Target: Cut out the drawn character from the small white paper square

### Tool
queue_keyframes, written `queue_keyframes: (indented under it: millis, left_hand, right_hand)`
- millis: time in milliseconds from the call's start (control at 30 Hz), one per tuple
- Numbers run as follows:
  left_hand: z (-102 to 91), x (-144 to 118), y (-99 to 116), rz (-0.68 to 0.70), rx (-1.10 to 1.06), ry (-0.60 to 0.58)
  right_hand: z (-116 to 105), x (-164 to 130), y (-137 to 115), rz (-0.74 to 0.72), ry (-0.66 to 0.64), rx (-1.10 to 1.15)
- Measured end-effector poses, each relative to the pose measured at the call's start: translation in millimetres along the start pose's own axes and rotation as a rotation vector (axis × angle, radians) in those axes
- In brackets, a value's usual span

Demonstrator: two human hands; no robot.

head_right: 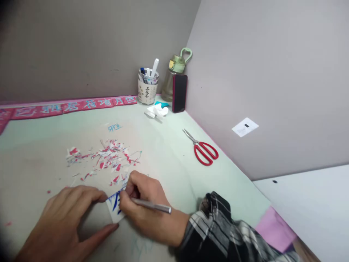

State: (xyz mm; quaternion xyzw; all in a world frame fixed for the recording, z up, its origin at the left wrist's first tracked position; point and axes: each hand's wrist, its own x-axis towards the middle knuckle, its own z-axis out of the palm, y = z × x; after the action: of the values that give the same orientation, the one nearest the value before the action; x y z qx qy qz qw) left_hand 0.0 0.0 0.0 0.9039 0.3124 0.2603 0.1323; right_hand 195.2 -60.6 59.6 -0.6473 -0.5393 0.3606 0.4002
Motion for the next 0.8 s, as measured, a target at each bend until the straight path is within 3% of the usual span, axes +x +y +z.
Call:
queue_keyframes:
  millis: [800]
  left_hand:
    - [-3.1,0.3,1.8,-0.031,-0.028,-0.048]
  right_hand:
    - [-1.6,-1.9,-1.0,-0.008,-0.073,-0.028]
